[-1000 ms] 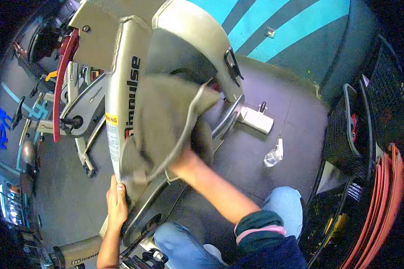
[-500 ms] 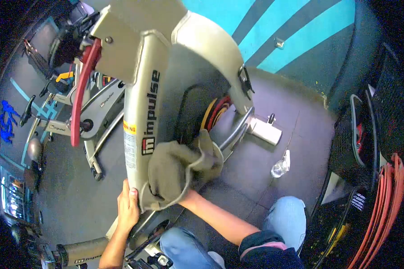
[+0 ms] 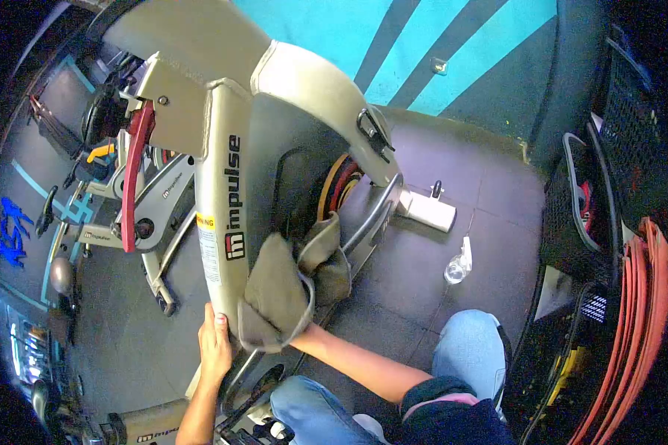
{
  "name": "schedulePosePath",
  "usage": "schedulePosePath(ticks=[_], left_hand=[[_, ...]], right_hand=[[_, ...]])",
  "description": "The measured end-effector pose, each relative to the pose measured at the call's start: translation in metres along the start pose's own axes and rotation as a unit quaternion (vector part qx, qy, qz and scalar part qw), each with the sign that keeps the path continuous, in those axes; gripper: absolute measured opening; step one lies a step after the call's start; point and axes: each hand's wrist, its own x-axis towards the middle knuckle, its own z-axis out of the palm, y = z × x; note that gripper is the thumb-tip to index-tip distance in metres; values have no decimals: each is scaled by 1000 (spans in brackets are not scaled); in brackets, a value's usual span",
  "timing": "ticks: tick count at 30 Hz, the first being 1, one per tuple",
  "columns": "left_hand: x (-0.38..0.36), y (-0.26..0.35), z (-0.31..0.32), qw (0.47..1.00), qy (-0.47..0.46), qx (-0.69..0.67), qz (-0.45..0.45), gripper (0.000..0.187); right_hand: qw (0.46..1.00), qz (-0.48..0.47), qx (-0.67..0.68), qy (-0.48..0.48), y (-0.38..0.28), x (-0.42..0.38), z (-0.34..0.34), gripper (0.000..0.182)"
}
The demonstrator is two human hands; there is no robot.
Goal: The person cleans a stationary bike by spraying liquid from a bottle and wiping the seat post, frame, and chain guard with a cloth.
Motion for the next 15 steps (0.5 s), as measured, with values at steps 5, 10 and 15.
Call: schedulePosePath(ticks=[5,10,15], left_hand=[[0,0,0,1000,16,-27,-5,48],[-11,-9,4,907,189,158,340,73],[-18,16,36,887,-48,16,458,103]], right_hand=[[991,-78,-84,68,-14,2,-73,57],[984,174,17,36,-63,14,-149,37],[963,51,198,-178,-104,1,-195,18]])
